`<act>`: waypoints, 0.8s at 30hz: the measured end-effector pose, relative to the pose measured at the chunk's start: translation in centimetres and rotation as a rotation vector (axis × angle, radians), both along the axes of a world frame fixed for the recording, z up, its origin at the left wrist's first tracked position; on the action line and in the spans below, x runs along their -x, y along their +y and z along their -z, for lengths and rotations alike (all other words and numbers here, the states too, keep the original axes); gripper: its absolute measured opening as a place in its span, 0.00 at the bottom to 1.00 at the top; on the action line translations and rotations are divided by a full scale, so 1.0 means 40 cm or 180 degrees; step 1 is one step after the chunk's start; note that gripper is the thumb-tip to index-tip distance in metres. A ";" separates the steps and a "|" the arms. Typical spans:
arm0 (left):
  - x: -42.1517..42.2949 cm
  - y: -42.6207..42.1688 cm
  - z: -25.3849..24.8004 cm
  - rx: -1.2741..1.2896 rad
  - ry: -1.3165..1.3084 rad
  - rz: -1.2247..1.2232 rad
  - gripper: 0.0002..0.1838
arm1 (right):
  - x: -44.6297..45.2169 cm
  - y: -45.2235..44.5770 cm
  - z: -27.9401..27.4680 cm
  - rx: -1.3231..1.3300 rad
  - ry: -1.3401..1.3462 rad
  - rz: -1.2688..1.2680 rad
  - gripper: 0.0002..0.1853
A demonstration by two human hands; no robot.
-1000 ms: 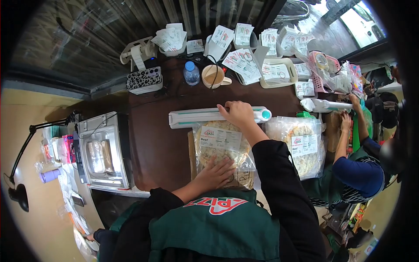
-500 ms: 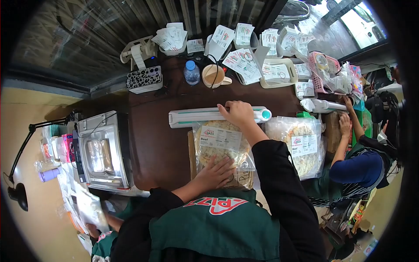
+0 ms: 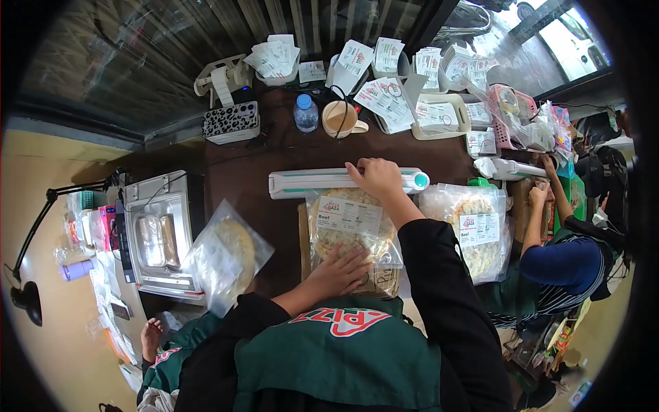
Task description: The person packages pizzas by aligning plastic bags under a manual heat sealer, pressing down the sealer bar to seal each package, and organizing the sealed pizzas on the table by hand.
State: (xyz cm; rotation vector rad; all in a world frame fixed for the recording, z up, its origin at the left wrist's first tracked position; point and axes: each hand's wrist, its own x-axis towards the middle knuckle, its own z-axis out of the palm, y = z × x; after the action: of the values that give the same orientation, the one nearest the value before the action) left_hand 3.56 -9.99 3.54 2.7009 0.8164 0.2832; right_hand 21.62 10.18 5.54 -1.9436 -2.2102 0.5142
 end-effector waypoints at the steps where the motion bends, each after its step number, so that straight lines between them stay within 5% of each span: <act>1: 0.000 0.000 0.002 0.0003 0.0016 0.0012 0.28 | 0.000 0.000 0.000 -0.0011 -0.0010 0.0002 0.29; 10: 0.002 -0.004 0.012 -0.0006 -0.0062 0.0011 0.28 | 0.003 -0.002 -0.002 0.0003 -0.0032 -0.0056 0.30; 19: 0.012 -0.003 0.008 0.0097 -0.0217 0.0051 0.29 | 0.043 0.049 -0.163 0.1483 -0.0363 -0.0105 0.44; 24: 0.010 -0.005 0.015 0.0112 -0.0274 0.0031 0.29 | 0.107 0.065 -0.150 0.1602 -0.0186 -0.0181 0.45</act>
State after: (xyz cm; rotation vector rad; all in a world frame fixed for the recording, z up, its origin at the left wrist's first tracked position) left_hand 3.16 -10.19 2.94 2.6394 0.7758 0.3767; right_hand 17.35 12.79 11.52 -2.1393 -2.3444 1.1293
